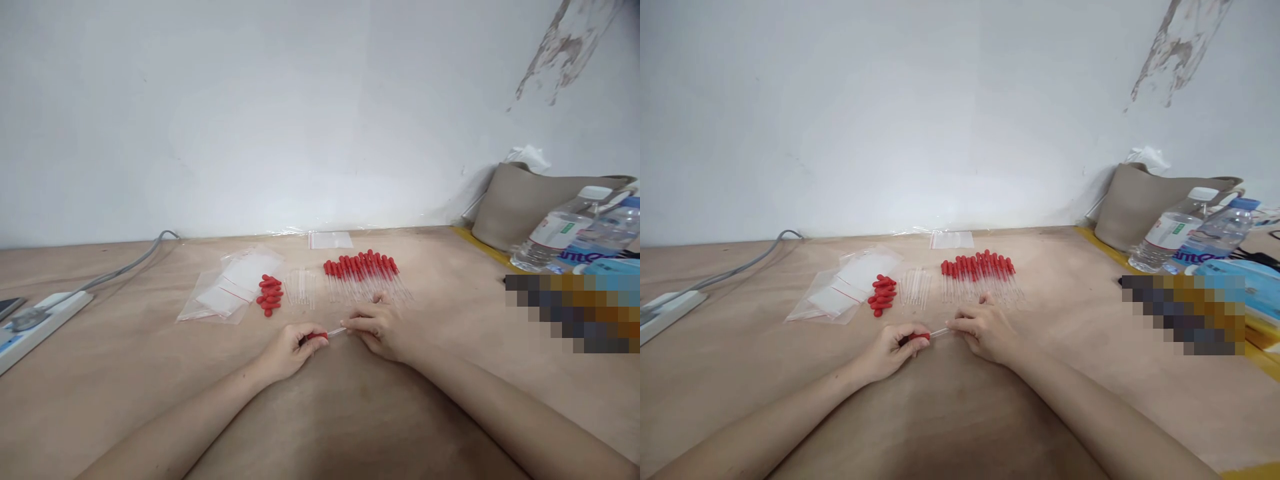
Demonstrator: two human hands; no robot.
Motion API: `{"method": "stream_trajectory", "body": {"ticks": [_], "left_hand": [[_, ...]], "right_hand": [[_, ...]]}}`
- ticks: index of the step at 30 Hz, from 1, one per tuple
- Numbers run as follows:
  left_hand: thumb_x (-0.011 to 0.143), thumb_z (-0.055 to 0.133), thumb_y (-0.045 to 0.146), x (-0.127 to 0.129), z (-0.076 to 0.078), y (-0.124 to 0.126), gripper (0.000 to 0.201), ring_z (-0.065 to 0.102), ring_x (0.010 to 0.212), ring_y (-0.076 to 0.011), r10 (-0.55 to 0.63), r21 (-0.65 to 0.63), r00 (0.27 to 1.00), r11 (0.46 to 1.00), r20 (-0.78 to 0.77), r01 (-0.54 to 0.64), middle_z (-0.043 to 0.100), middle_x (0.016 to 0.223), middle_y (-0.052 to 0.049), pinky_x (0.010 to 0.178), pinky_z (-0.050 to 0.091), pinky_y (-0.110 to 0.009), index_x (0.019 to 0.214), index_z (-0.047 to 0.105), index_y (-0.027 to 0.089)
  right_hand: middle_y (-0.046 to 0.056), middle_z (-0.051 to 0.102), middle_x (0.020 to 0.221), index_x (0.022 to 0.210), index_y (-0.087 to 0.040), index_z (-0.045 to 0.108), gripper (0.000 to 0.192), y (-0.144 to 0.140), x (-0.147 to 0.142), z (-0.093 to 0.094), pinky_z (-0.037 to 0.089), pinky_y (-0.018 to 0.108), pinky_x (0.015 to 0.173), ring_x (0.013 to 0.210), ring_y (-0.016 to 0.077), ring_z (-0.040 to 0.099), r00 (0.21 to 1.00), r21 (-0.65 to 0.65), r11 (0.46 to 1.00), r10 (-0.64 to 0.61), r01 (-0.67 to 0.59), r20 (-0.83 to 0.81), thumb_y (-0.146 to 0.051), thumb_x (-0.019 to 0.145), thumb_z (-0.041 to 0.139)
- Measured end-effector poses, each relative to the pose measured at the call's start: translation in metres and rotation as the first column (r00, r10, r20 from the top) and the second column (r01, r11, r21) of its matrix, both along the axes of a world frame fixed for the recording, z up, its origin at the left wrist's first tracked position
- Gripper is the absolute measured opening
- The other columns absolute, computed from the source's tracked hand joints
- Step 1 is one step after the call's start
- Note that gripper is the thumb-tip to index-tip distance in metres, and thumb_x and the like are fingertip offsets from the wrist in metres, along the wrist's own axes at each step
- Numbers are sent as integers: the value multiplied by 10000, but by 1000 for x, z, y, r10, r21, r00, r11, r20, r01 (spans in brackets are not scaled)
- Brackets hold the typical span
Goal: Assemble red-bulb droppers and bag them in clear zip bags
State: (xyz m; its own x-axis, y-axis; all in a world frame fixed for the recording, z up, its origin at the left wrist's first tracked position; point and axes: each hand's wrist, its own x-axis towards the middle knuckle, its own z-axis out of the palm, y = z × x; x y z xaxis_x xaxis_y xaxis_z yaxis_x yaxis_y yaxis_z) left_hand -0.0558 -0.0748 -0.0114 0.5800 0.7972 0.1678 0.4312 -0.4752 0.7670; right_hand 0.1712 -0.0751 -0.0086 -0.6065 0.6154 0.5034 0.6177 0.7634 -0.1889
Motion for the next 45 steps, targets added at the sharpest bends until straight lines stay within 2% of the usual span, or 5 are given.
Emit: {"method": "stream_trajectory", "body": {"ticks": [18,25,32,37,45], "left_hand": [[852,450,307,-4,0,6,222,541,678,-136,0,307,993,951,-117,36,603,730,-32,622,416,-230,849,620,165],[846,460,237,-10,0,12,224,546,872,-165,35,436,996,900,-85,6,580,974,-63,760,439,-278,1049,547,201],[812,502,257,-15,-1,14,261,477,626,-109,154,375,988,918,-26,-133,498,800,-18,573,430,-227,1063,491,191],[821,474,201,-14,1,12,107,474,616,-98,31,373,996,928,-88,4,520,787,-23,579,390,-217,852,570,167],[794,488,208,-14,-4,13,89,449,562,-93,64,316,986,949,-155,-12,486,627,25,522,330,-199,717,479,165]], "right_hand": [[-10,610,631,665,-176,549,266,-11,-28,8,252,286,692,553,97,471,987,-244,957,-145,159,75,-209,859,370],[3,648,711,738,-209,623,155,-17,-25,26,316,287,717,681,133,548,995,-255,963,-65,84,81,-210,789,477],[5,621,598,650,-178,610,243,25,-9,26,339,209,496,536,118,540,870,-530,781,-469,330,-150,-344,761,471],[18,628,623,565,-184,566,225,67,-30,28,326,238,562,620,151,560,697,-410,666,-711,623,-94,-333,717,493],[70,656,714,628,-175,604,285,84,-45,14,291,329,708,723,202,583,645,-297,594,-756,748,113,-368,761,442]]}}
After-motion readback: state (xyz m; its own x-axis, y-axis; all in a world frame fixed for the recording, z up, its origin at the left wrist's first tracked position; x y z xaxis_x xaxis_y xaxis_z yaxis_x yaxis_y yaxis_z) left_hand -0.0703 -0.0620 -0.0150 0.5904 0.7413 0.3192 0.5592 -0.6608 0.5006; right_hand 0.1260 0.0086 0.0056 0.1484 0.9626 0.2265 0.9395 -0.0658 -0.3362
